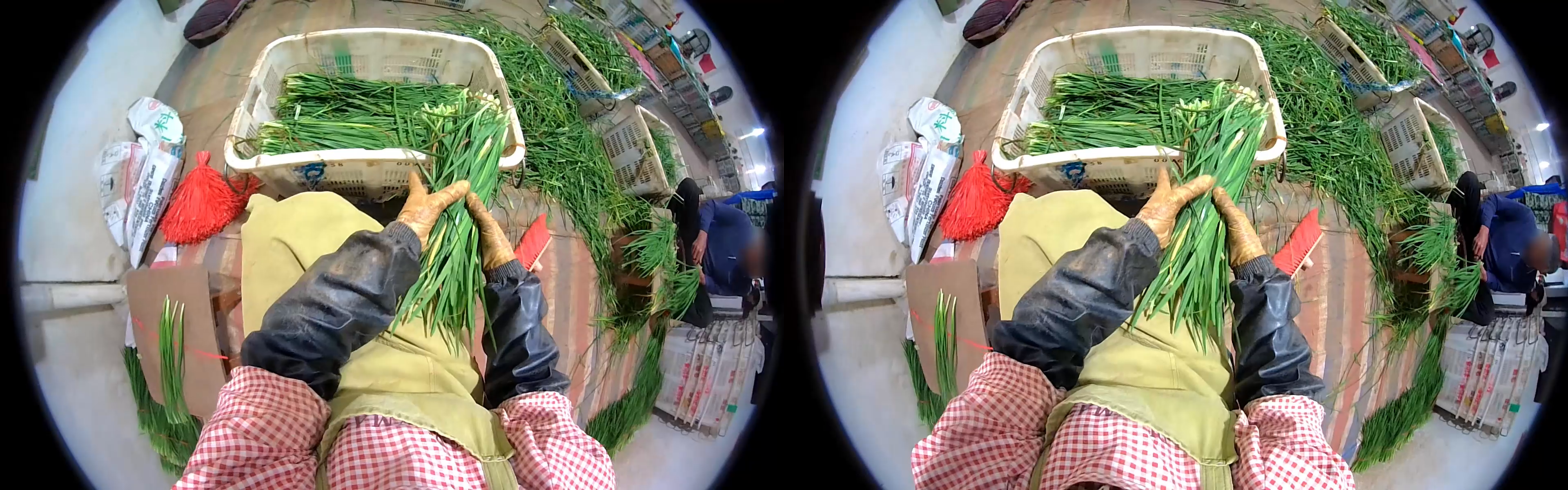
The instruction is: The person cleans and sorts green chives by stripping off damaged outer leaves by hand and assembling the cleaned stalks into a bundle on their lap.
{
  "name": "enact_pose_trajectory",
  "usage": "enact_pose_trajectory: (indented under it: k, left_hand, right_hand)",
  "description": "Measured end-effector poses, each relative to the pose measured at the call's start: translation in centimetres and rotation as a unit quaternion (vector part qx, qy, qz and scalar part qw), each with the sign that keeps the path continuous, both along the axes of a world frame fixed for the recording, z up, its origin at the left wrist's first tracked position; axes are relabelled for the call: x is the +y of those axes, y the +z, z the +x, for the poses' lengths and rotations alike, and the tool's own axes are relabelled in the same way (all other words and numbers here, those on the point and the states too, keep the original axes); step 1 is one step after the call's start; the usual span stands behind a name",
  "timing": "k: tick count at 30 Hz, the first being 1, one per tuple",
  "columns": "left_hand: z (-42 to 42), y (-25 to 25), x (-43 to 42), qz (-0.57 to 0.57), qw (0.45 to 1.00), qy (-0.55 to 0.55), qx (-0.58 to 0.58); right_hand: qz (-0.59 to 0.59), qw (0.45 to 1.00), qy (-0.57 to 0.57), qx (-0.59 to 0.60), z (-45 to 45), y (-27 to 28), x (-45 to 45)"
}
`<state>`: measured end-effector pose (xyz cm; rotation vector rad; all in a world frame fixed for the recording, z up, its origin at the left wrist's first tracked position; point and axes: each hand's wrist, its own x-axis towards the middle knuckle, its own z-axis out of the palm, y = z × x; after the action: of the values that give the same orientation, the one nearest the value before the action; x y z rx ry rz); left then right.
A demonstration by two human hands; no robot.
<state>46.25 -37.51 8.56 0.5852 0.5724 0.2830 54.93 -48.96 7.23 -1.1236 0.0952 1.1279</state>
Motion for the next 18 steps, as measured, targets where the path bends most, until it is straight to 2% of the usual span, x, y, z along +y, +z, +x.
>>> enact_pose_trajectory:
  k: [3, 4, 6, 7, 8, 10, 11, 12, 14, 16, 18]
  left_hand:
    - [-1.4, -0.9, -1.4, 0.009, 1.000, -0.010, 0.027]
    - [-1.8, -0.9, -2.2, 0.052, 0.997, -0.026, 0.045]
    - [-1.9, -1.0, -4.7, 0.130, 0.991, -0.004, -0.017]
    - [-2.0, -1.2, -5.6, 0.062, 0.997, -0.008, 0.034]
    - [-2.0, -2.2, -5.7, 0.016, 0.999, -0.006, 0.052]
    - [-2.2, -3.1, -5.3, -0.115, 0.993, 0.027, -0.015]
    - [-2.6, -2.0, -5.5, -0.098, 0.992, 0.075, 0.027]
    - [-2.8, -1.6, -5.7, -0.098, 0.992, 0.075, 0.029]
    - [-3.1, -0.9, -5.6, -0.155, 0.984, 0.073, -0.053]
    - [-3.2, -2.5, -5.2, -0.140, 0.985, 0.100, -0.012]
    - [-3.5, -4.6, -5.3, -0.179, 0.982, 0.032, -0.045]
  right_hand:
    - [0.025, 0.999, 0.019, -0.043, 0.2, -2.1, 0.1]
    - [-0.025, 0.990, 0.007, -0.142, 0.1, -2.3, 0.1]
    - [-0.105, 0.953, 0.015, -0.282, -0.4, -2.1, 1.2]
    - [-0.194, 0.894, 0.061, -0.399, 0.1, -3.3, 1.2]
    - [-0.260, 0.842, 0.075, -0.467, -1.2, 0.0, 1.8]
    - [-0.377, 0.715, 0.183, -0.560, -2.6, 4.7, 2.7]
    - [-0.374, 0.669, 0.194, -0.613, -3.0, 4.7, 2.8]
    - [-0.374, 0.669, 0.195, -0.612, -3.3, 4.9, 2.5]
    - [-0.353, 0.569, 0.247, -0.701, -4.3, 5.6, 1.7]
    - [-0.307, 0.551, 0.228, -0.742, -5.3, 4.9, -0.5]
    - [-0.283, 0.523, 0.211, -0.776, -6.6, 4.3, -2.7]
